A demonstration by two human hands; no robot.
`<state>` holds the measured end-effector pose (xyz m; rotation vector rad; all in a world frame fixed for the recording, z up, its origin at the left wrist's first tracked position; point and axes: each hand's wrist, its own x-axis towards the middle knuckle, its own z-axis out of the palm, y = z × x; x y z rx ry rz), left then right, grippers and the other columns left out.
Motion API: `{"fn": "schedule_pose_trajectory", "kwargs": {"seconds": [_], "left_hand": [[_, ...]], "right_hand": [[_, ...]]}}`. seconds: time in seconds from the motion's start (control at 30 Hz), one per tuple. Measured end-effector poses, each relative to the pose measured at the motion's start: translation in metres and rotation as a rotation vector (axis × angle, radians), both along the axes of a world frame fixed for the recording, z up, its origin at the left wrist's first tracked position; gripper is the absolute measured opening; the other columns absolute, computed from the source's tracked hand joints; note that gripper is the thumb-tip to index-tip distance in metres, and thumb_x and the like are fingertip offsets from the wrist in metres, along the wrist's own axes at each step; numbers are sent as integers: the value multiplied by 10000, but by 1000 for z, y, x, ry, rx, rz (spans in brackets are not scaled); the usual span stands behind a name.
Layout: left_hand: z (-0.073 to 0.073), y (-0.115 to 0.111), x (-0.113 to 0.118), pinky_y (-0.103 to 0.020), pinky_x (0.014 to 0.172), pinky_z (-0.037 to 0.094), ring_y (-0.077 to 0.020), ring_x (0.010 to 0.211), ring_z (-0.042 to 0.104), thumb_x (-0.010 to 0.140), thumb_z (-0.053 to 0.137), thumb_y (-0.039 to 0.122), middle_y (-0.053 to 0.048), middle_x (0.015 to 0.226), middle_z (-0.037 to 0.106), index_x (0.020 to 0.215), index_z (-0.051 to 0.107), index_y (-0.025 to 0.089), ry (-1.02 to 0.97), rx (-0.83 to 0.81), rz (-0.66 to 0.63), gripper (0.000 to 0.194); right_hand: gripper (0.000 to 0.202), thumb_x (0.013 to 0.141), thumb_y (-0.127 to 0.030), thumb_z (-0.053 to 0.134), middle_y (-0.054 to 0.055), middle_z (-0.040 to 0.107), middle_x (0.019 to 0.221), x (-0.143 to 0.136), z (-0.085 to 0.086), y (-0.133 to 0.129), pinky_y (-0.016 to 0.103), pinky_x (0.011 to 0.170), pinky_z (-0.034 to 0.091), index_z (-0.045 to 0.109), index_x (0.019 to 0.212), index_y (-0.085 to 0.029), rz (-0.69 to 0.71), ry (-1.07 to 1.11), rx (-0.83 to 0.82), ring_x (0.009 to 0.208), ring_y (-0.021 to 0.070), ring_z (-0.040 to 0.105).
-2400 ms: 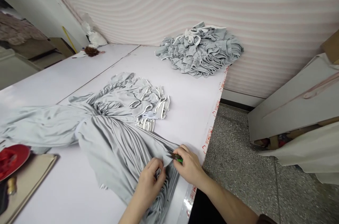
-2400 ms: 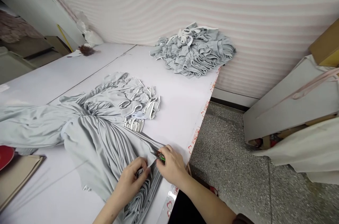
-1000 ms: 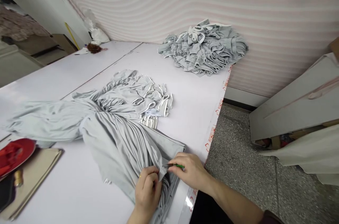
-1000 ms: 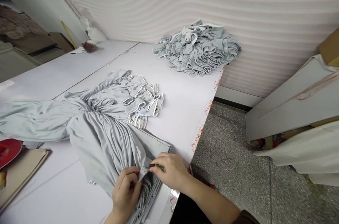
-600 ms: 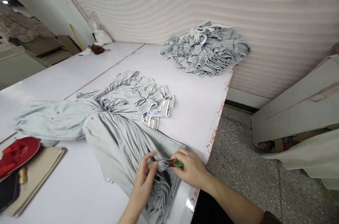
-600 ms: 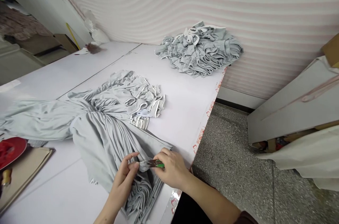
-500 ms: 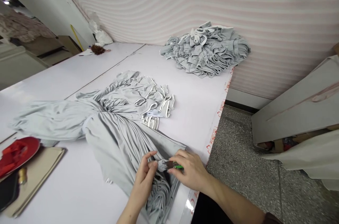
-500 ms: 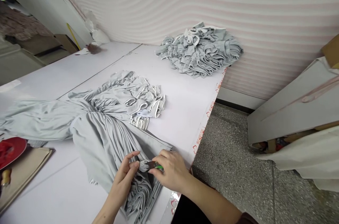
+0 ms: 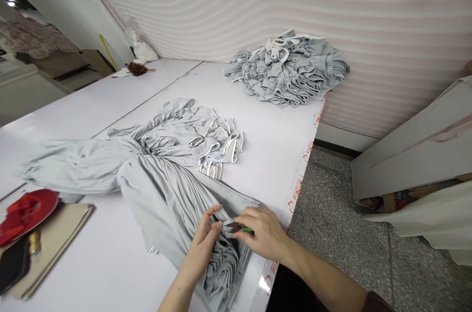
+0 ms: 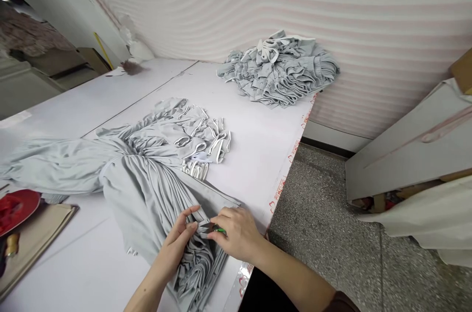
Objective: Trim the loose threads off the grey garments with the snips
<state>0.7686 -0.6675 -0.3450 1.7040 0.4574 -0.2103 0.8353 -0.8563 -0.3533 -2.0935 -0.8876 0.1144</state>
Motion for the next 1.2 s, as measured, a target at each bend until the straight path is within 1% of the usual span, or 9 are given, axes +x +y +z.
{"fn": "schedule_pose_trajectory", "kwargs": {"seconds": [0.2, 0.3, 0.37, 0.47, 0.6, 0.73, 1.0, 1.1, 1.2], "left_hand": [[6, -2, 5, -329, 704, 493, -192, 746, 617, 875, 503, 533, -4, 771, 621, 1256, 503, 210, -12, 32, -46, 499], [4, -5, 6, -312, 675, 478, -190, 731, 592, 819, 613, 437, -1, 755, 608, 963, 594, 212, -174, 333, -129, 268], [0, -10, 7, -307, 655, 467, -190, 739, 571, 803, 623, 314, -20, 794, 596, 754, 533, 215, -388, 583, -136, 142], [-3, -22, 12, -300, 668, 474, -180, 798, 586, 834, 496, 157, -62, 939, 601, 698, 416, 225, -598, 661, -218, 172], [-4, -41, 25, -280, 616, 450, -154, 659, 565, 815, 529, 177, 9, 775, 559, 780, 443, 232, -436, 708, -448, 107], [-7, -47, 33, -267, 552, 406, -152, 588, 537, 819, 475, 139, 31, 702, 532, 758, 432, 235, -371, 824, -526, 121], [-13, -39, 4, -254, 618, 495, -150, 685, 590, 862, 441, 60, -15, 807, 567, 969, 515, 213, -793, 974, -309, 201], [-14, -36, -7, -236, 603, 479, -138, 656, 581, 872, 504, 70, -8, 760, 575, 875, 525, 216, -861, 1084, -214, 148], [-15, -33, -14, -229, 602, 476, -130, 656, 560, 857, 525, 49, -7, 752, 570, 844, 523, 214, -921, 1103, -162, 165]], "right_hand": [[131, 861, -283, 671, 12, 716, 919, 3, -3, -12, 279, 738, 486, 728, 975, -251, -74, 154, -4, 817, 178, 669], [152, 874, -301, 627, 23, 699, 953, 5, -11, -25, 289, 752, 496, 702, 991, -239, -191, 256, 2, 852, 186, 668], [187, 870, -307, 605, 36, 694, 998, 6, -17, -31, 317, 789, 498, 666, 1026, -224, -271, 307, -11, 900, 206, 668], [258, 839, -224, 578, 37, 691, 1074, 7, -24, -33, 345, 835, 484, 604, 1095, -229, -311, 374, -64, 984, 225, 654], [327, 798, -96, 523, 33, 688, 1069, 10, -24, -27, 335, 823, 462, 586, 1088, -234, -318, 381, -146, 991, 223, 642], [189, 821, -114, 522, 41, 662, 997, 11, -25, -26, 316, 761, 454, 585, 965, -220, -327, 293, -144, 917, 219, 631], [273, 770, -19, 457, 16, 621, 879, -2, -25, -21, 290, 743, 469, 521, 939, -223, -182, 256, 123, 831, 188, 608], [304, 732, 14, 479, 19, 626, 921, -5, -15, -21, 282, 759, 468, 565, 916, -213, -141, 281, 98, 860, 182, 614], [199, 788, -101, 622, 13, 644, 989, -6, -1, -24, 278, 767, 475, 648, 943, -221, -74, 345, 34, 875, 181, 637]]}}
